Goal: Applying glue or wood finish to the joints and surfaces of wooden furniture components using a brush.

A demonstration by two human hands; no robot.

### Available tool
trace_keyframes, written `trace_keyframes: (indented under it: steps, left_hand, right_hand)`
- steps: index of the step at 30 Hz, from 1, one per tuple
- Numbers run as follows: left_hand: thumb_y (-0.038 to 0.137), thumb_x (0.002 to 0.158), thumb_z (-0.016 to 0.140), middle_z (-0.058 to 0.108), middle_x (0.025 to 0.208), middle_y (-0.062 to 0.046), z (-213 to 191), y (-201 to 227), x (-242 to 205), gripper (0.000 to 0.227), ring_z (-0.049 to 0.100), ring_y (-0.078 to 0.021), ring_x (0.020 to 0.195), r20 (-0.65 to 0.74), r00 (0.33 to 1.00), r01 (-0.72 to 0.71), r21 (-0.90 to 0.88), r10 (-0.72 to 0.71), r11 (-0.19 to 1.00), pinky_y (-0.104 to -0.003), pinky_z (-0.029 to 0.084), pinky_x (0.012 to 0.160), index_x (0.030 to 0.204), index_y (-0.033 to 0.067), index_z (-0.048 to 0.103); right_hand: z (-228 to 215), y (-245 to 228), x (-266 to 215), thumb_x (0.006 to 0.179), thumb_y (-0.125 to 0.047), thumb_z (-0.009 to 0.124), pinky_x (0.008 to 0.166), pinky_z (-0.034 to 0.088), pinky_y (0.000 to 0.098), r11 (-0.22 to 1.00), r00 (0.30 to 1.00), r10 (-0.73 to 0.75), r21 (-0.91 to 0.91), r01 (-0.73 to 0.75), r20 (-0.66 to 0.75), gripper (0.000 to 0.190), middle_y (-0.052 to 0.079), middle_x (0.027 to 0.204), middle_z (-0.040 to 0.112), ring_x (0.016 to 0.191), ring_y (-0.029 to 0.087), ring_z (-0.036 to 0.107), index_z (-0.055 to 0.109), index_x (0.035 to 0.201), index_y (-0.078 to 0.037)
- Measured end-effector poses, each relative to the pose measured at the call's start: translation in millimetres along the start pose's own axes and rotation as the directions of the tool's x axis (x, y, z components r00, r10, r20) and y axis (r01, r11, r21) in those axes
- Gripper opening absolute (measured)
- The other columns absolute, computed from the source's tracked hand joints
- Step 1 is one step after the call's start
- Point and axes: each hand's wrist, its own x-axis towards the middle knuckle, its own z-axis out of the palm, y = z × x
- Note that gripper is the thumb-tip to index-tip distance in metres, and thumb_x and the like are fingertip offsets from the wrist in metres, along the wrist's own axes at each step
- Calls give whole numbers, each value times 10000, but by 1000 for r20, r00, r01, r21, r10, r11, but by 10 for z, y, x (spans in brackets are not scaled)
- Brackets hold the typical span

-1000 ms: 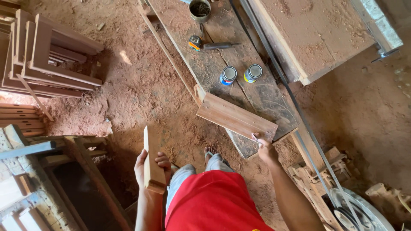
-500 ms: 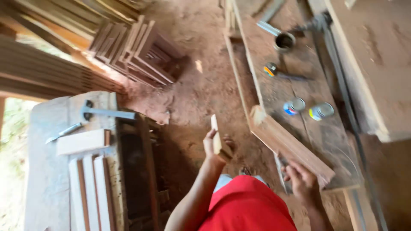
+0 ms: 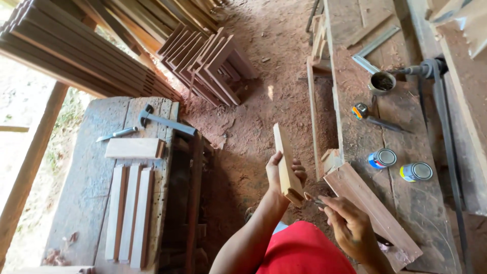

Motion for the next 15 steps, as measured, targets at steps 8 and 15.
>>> trace_keyframes:
  steps: [8,15]
  left_hand:
    - [509,978,565,522,608,39,136,-61,-115,434,519,-84,424,-2,995,-100,89,100,991,-177,439,358,838,98,564]
    - [496,976,539,495,594,31,160,-111,-102,421,493,-97,430,-20,987,-158,156,162,975,-192,418,377,837,99,555]
  right_hand:
    - [2,-169,23,775,14,712,722,560,279,912,972,-229,-359,197,-46,432,55,1113,721,827,152,687,698,1177,-143]
    - [12,-214,14,759,-47,757,818,525,344,846,971,-235,-504,177,-53,408,43,1147,709,914,198,698,734,1148,-166]
